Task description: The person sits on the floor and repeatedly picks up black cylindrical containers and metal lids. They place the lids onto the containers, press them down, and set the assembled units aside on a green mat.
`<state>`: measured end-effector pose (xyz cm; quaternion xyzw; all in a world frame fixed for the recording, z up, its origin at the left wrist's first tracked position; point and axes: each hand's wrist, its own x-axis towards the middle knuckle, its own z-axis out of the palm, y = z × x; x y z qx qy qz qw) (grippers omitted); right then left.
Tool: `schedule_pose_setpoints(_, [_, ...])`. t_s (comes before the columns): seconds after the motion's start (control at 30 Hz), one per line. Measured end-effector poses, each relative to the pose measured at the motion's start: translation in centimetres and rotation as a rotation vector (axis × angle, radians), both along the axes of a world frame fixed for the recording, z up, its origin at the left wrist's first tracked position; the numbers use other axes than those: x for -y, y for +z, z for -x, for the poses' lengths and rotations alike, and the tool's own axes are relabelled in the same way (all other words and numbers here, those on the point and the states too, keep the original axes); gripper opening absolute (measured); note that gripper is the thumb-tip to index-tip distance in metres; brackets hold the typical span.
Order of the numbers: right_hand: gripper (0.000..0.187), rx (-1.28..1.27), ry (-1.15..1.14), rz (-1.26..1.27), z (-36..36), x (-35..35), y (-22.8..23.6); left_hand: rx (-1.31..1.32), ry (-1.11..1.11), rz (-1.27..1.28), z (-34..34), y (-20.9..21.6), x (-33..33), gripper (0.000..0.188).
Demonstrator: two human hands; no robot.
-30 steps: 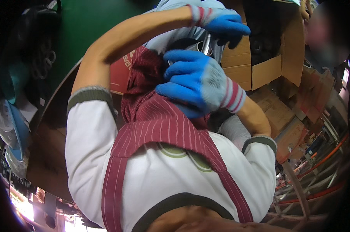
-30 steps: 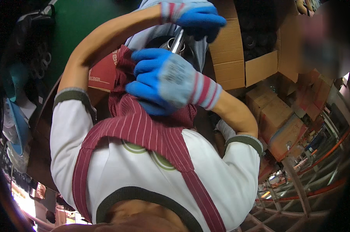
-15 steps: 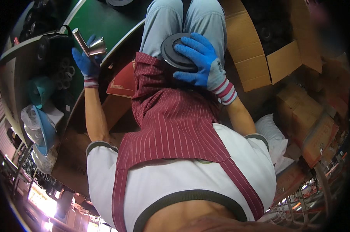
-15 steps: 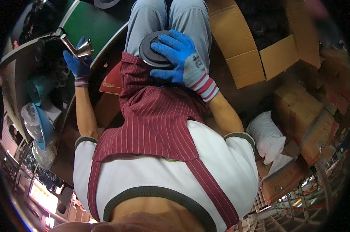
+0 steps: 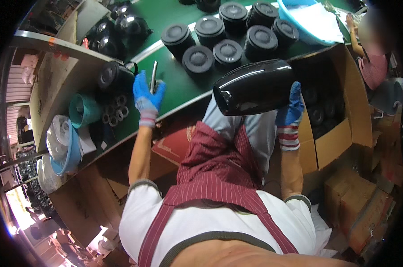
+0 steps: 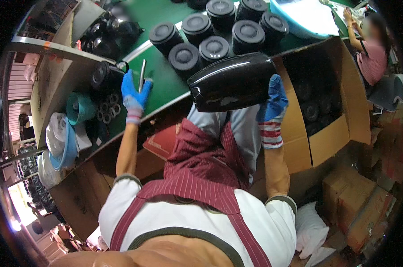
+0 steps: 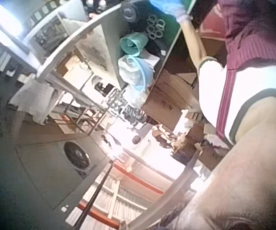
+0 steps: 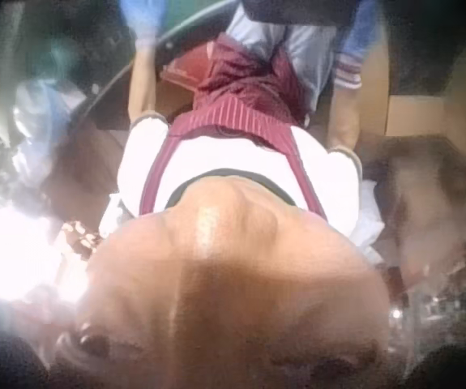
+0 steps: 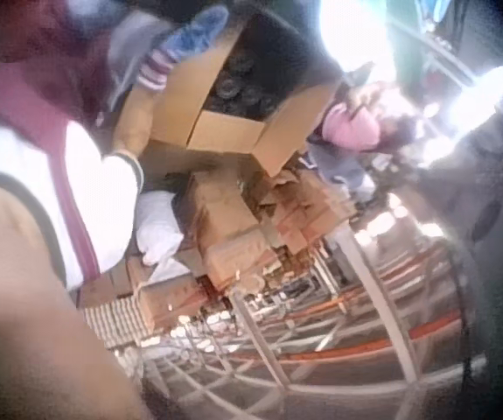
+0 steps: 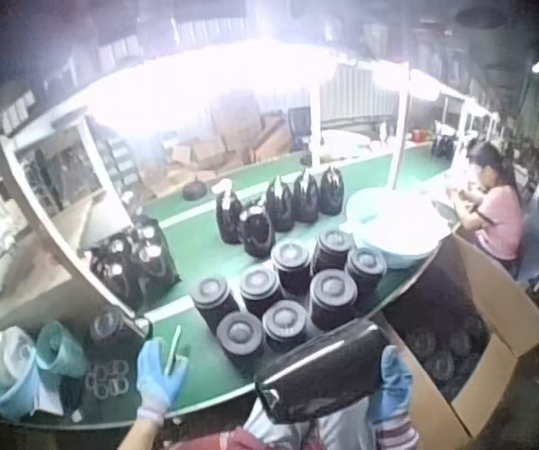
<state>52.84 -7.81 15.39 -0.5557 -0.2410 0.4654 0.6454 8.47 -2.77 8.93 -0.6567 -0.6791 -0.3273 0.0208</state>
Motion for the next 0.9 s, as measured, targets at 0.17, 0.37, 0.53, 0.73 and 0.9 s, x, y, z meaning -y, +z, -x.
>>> schedule_pose_setpoints(0.17, [0.054, 0.069, 0.372, -0.313, 8.7, -8.8, -6.1, 0.233, -0.684, -0.363, -9.3, 10.2, 1.0, 0.072])
schedule_pose_setpoints(0.37, [0.062, -0.304, 0.433, -0.243, 14.0, -14.4, 2.3, 0.133, -0.37, -0.503, -5.8, 12.3, -15.9, 0.063])
schedule_pose_setpoints(0.53, [0.062, -0.41, 0.592, -0.143, 11.9, -11.2, -1.9, -0.048, -0.102, -0.032, -4.4, 9.8, -32.1, 0.066])
schedule_pose_setpoints(0.73, [0.061, -0.395, 0.629, -0.093, 8.1, -9.1, -4.2, -0.015, -0.205, -0.257, -0.4, 1.6, -36.6, 0.063])
schedule_pose_setpoints(0.9, [0.061, -0.437, 0.663, -0.051, 8.2, -8.2, -4.1, -0.493, 0.516, 0.065, 4.8, 4.3, -30.4, 0.05])
